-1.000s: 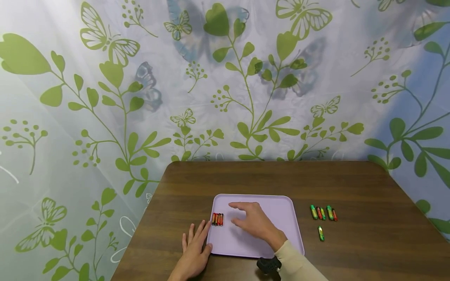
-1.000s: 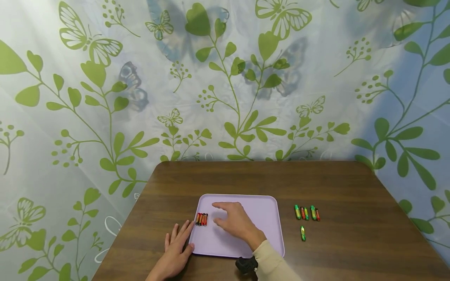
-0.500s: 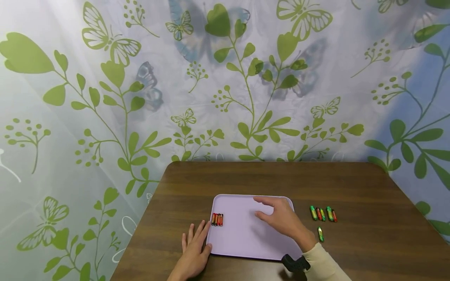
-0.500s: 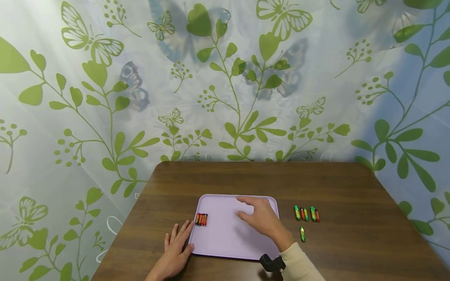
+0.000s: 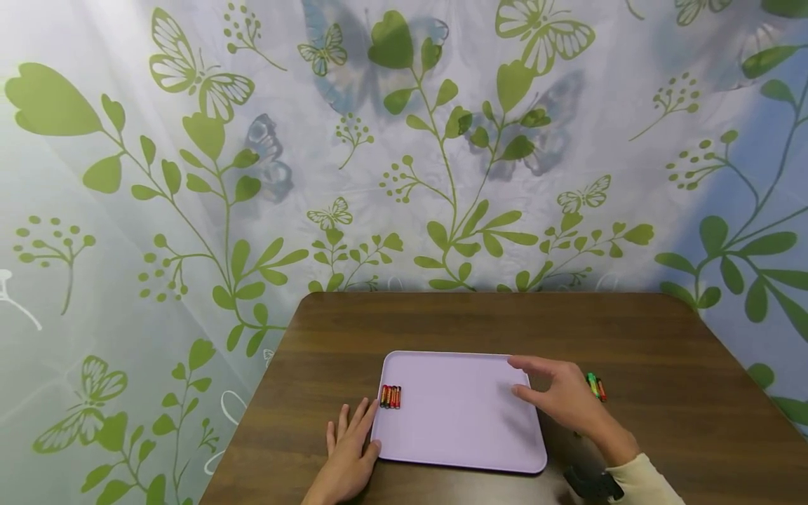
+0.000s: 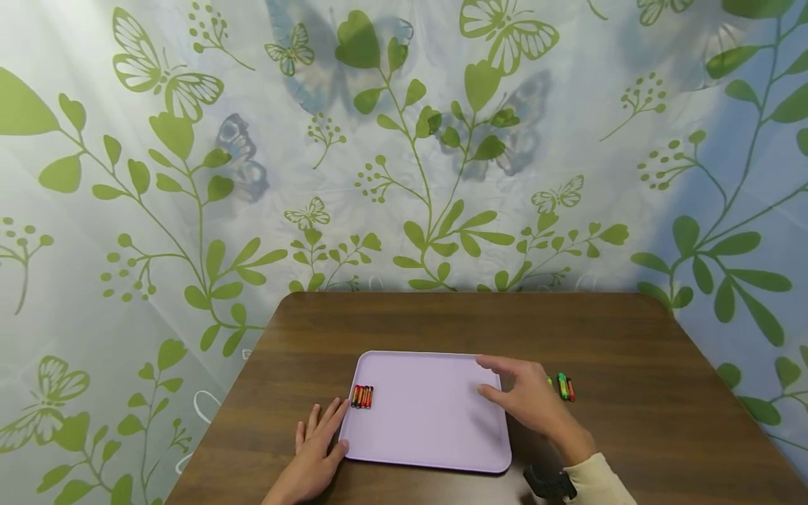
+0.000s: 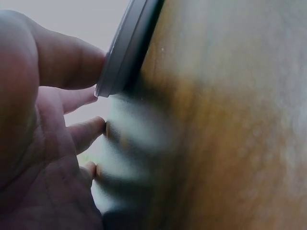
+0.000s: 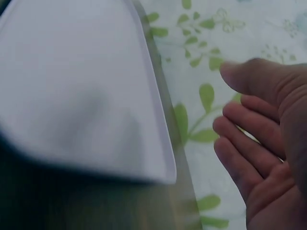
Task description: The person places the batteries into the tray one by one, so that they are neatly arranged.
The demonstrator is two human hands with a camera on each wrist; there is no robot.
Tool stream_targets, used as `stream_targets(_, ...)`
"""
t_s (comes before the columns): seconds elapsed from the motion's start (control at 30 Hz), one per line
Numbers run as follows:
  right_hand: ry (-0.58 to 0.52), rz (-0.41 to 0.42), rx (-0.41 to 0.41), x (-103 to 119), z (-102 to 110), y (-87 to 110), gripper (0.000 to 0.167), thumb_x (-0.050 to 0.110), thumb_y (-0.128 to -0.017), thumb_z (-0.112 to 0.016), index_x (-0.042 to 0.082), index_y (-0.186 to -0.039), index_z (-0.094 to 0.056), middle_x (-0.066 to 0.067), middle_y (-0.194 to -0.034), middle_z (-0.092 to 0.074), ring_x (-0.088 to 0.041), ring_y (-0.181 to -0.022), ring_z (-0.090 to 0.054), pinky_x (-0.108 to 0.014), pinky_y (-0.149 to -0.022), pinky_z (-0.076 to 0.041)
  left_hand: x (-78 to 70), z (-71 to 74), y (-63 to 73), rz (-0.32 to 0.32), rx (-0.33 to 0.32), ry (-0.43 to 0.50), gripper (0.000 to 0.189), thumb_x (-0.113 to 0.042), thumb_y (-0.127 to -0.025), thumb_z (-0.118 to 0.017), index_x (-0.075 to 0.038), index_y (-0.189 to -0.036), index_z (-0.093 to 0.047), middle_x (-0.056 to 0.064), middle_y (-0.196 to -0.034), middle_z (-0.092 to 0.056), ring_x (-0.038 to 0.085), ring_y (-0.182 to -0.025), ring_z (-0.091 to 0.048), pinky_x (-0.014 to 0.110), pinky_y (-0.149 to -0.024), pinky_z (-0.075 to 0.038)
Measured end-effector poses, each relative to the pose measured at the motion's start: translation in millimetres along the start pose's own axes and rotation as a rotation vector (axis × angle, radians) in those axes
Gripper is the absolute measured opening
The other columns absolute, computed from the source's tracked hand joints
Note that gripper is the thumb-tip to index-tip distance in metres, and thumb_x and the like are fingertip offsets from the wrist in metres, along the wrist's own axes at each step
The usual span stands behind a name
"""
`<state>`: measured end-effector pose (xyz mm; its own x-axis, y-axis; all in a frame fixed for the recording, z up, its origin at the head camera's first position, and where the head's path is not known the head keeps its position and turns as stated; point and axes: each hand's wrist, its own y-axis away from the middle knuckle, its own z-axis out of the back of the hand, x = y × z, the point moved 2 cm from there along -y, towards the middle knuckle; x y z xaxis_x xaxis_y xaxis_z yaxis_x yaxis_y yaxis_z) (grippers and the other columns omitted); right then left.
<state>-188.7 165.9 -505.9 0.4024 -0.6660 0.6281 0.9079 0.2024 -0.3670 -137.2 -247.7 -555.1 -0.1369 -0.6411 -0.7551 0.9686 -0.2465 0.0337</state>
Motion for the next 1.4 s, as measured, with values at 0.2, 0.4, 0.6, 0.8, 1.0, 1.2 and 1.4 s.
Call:
stream_targets(0.2,-0.012,-0.062,0.06,-24,24,21.7,0.047,0.026,-0.088,-0.094,0.019,-0.132,-0.08,0.004,-0.128,-0.081,-0.004,-0.117,-0.074,-0.03,-0.092,-0.065,-1.2,0.8,1.7,-0.006,-0.006,0.002,0.07,-0.011,-0.105,-0.064,-0.013,-0.17,-0.04,0.025,-0.179,-0.027,0.062,-0.165,0.005,0.081,-0.121,0.017)
stream_targets(0.4,-0.053,-0.09,0.065,-38,48,41.0,0.048,0.026,-0.089,-0.093,0.014,-0.133,-0.079,-0.001,-0.128,-0.082,0.001,-0.115,-0.074,-0.021,-0.088,-0.063,-1.2,1.0,1.2,-0.007,-0.007,-0.003,0.07,-0.012,-0.106,-0.065,-0.014,-0.171,-0.04,0.024,-0.18,-0.026,0.061,-0.165,0.005,0.081,-0.122,0.017)
stream_targets(0.6,-0.017,-0.108,0.068,-53,59,56.9,0.051,0.025,-0.084,-0.096,0.014,-0.132,-0.08,-0.007,-0.127,-0.082,0.0,-0.111,-0.076,-0.011,-0.087,-0.058,-1.0,1.1,-0.2,-0.007,-0.003,0.001,0.07,-0.011,-0.105,-0.065,-0.014,-0.171,-0.039,0.024,-0.18,-0.026,0.061,-0.165,0.005,0.081,-0.122,0.017)
stream_targets(0.8,-0.009,-0.148,0.091,-65,61,68.2,0.053,0.025,-0.083,-0.097,0.014,-0.131,-0.08,-0.011,-0.129,-0.081,0.007,-0.112,-0.071,-0.006,-0.087,-0.054,-1.7,1.5,0.1,-0.003,-0.002,0.0,0.07,-0.012,-0.106,-0.064,-0.014,-0.171,-0.039,0.024,-0.18,-0.026,0.06,-0.165,0.006,0.081,-0.122,0.018)
stream_targets(1.0,0.064,-0.193,0.136,-72,56,73.8,0.053,0.033,-0.081,-0.099,0.021,-0.129,-0.081,-0.006,-0.127,-0.082,0.003,-0.111,-0.073,-0.012,-0.087,-0.056,-1.7,1.4,1.6,0.003,0.004,0.001,0.07,-0.012,-0.106,-0.064,-0.014,-0.171,-0.038,0.024,-0.18,-0.025,0.06,-0.165,0.006,0.08,-0.122,0.018)
stream_targets(1.2,0.194,-0.217,0.16,-74,51,75.7,0.054,0.043,-0.077,-0.099,0.03,-0.126,-0.082,0.002,-0.12,-0.084,-0.014,-0.117,-0.075,-0.022,-0.089,-0.058,-2.0,2.1,1.6,-0.002,-0.002,0.002,0.07,-0.012,-0.106,-0.065,-0.014,-0.171,-0.039,0.024,-0.18,-0.026,0.06,-0.165,0.005,0.08,-0.122,0.018)
stream_targets(1.4,0.227,-0.172,0.119,-72,47,75.8,0.053,0.041,-0.074,-0.101,0.03,-0.123,-0.083,0.004,-0.119,-0.084,-0.014,-0.113,-0.075,-0.023,-0.088,-0.058,-2.4,2.8,1.7,-0.002,-0.001,0.003,0.07,-0.012,-0.106,-0.065,-0.014,-0.171,-0.039,0.024,-0.179,-0.026,0.06,-0.165,0.005,0.081,-0.122,0.018)
